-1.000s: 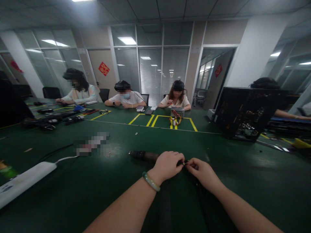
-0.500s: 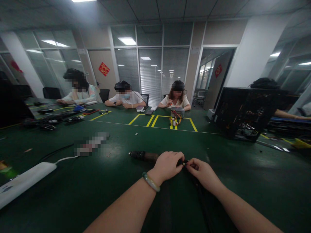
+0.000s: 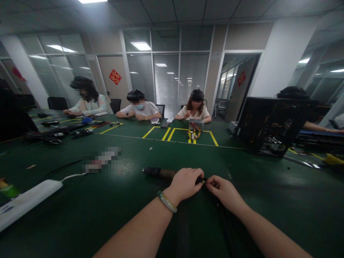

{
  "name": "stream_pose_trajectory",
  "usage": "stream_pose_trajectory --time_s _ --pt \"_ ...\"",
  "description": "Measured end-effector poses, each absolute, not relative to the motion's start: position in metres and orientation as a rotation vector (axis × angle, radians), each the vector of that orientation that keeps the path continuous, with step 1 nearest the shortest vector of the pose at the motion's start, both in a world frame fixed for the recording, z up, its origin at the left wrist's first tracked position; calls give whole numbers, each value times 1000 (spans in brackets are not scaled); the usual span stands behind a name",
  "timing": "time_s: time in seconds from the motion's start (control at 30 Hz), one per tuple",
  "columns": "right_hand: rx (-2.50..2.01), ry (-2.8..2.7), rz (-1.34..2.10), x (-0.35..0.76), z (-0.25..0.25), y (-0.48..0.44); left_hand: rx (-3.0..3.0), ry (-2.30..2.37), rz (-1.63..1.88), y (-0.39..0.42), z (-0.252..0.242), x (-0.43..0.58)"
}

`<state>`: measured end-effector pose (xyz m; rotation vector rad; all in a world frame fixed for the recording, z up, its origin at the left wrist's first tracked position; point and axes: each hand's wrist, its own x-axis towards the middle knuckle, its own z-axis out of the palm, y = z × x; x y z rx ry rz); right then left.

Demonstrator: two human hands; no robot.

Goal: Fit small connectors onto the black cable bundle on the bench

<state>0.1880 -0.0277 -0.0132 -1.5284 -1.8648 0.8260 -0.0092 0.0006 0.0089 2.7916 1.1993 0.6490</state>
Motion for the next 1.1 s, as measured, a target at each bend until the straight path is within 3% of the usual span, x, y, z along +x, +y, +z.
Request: stream_pose_trajectory --time_s 1.1 --pt "-1549 -1866 800 188 -14 -27 2803 1173 623 1 10 -8"
